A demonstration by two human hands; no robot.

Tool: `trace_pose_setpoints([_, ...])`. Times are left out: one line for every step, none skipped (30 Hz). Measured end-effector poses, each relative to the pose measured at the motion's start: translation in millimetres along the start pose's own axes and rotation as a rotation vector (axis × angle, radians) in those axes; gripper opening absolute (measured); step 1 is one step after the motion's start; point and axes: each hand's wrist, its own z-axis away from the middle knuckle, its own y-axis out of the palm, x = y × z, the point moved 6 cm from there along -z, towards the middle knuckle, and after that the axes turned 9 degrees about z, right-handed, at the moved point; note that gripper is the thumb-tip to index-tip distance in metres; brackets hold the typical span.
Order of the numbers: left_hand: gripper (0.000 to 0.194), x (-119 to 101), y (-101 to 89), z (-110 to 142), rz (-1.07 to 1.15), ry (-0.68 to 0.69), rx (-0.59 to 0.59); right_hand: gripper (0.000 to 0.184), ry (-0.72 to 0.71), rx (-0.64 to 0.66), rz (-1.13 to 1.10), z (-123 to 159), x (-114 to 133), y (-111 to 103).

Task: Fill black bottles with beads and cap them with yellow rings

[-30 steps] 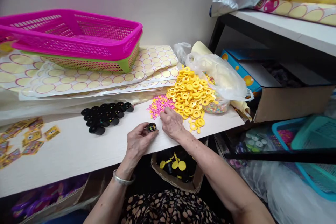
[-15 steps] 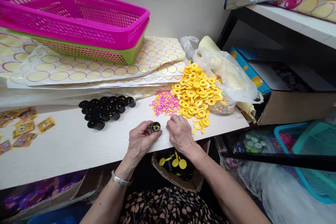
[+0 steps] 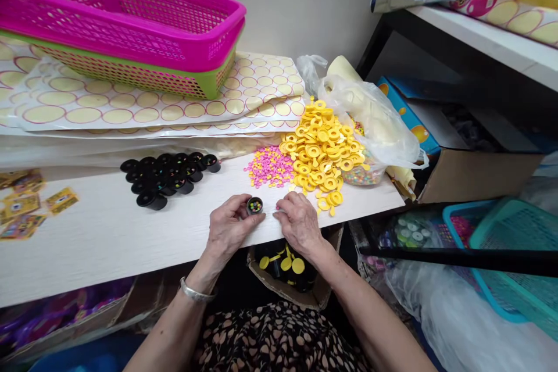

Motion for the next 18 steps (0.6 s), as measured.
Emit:
trace_pose_setpoints([0.037, 0.1, -0.2, -0.1, 0.011, 0.006, -0.004, 0.011, -0.004, 0.018, 0.046, -0.9, 2.8, 0.9])
trace_pose_setpoints([0.038, 0.0, -0.1, -0.2, 0.018, 0.014, -0.003, 0.014, -0.009, 0.037, 0.097, -1.9, 5.4, 1.8])
trace_pose_setpoints([0.036, -0.3, 0.2, -0.1, 0.021, 0.024, 0.006, 0.017, -0.013, 0.060, 0.146, -3.0, 7.7, 2.7])
trace_pose_setpoints([0.033, -0.8, 0.8, 0.0, 0.017, 0.035, 0.019, 0.019, -0.014, 0.085, 0.189, -4.4, 9.3, 3.5])
trace_pose_setpoints([0.030, -1.4, 1.3, 0.2, 0.011, 0.045, 0.033, 0.019, -0.010, 0.112, 0.225, -6.0, 10.1, 4.2])
trace_pose_setpoints([0.028, -2.1, 1.6, 0.4, 0.004, 0.053, 0.045, 0.019, -0.002, 0.142, 0.255, -7.8, 10.1, 4.7])
trace_pose_setpoints([0.028, -2.7, 1.7, 0.6, 0.000, 0.057, 0.052, 0.018, 0.010, 0.173, 0.279, -10.0, 9.6, 5.1])
trace_pose_setpoints([0.027, -3.3, 1.7, 0.8, -0.003, 0.060, 0.057, 0.017, 0.027, 0.204, 0.301, -12.6, 8.6, 5.2])
trace_pose_setpoints([0.027, -4.0, 1.7, 1.0, -0.004, 0.062, 0.060, 0.016, 0.045, 0.236, 0.319, -15.3, 7.4, 5.3])
trace_pose_setpoints([0.027, -4.5, 1.6, 1.1, -0.004, 0.062, 0.061, 0.016, 0.065, 0.266, 0.333, -18.1, 6.0, 5.2])
trace_pose_setpoints([0.027, -5.1, 1.7, 1.1, -0.005, 0.062, 0.061, 0.016, 0.084, 0.290, 0.340, -20.9, 4.6, 4.8])
trace_pose_setpoints([0.027, -5.5, 1.8, 1.2, -0.004, 0.062, 0.060, 0.015, 0.105, 0.305, 0.338, -23.6, 3.3, 4.0])
trace_pose_setpoints([0.026, -6.0, 1.9, 1.2, -0.003, 0.062, 0.059, 0.014, 0.125, 0.308, 0.328, -25.9, 2.1, 2.9])
trace_pose_setpoints([0.025, -6.3, 2.2, 1.2, -0.001, 0.061, 0.058, 0.014, 0.141, 0.302, 0.308, -27.5, 1.0, 1.8])
trace_pose_setpoints([0.025, -6.6, 2.5, 1.2, -0.001, 0.060, 0.058, 0.014, 0.151, 0.289, 0.280, -28.4, 0.1, 0.8])
trace_pose_setpoints([0.025, -6.6, 2.7, 1.2, 0.000, 0.058, 0.058, 0.014, 0.155, 0.273, 0.245, -28.4, -0.7, 0.2])
trace_pose_setpoints([0.026, -6.6, 2.9, 1.3, 0.000, 0.055, 0.056, 0.014, 0.149, 0.258, 0.208, -27.5, -1.2, 0.3])
trace_pose_setpoints([0.028, -6.3, 2.7, 1.4, -0.002, 0.050, 0.050, 0.014, 0.134, 0.243, 0.177, -25.8, -1.3, 0.9])
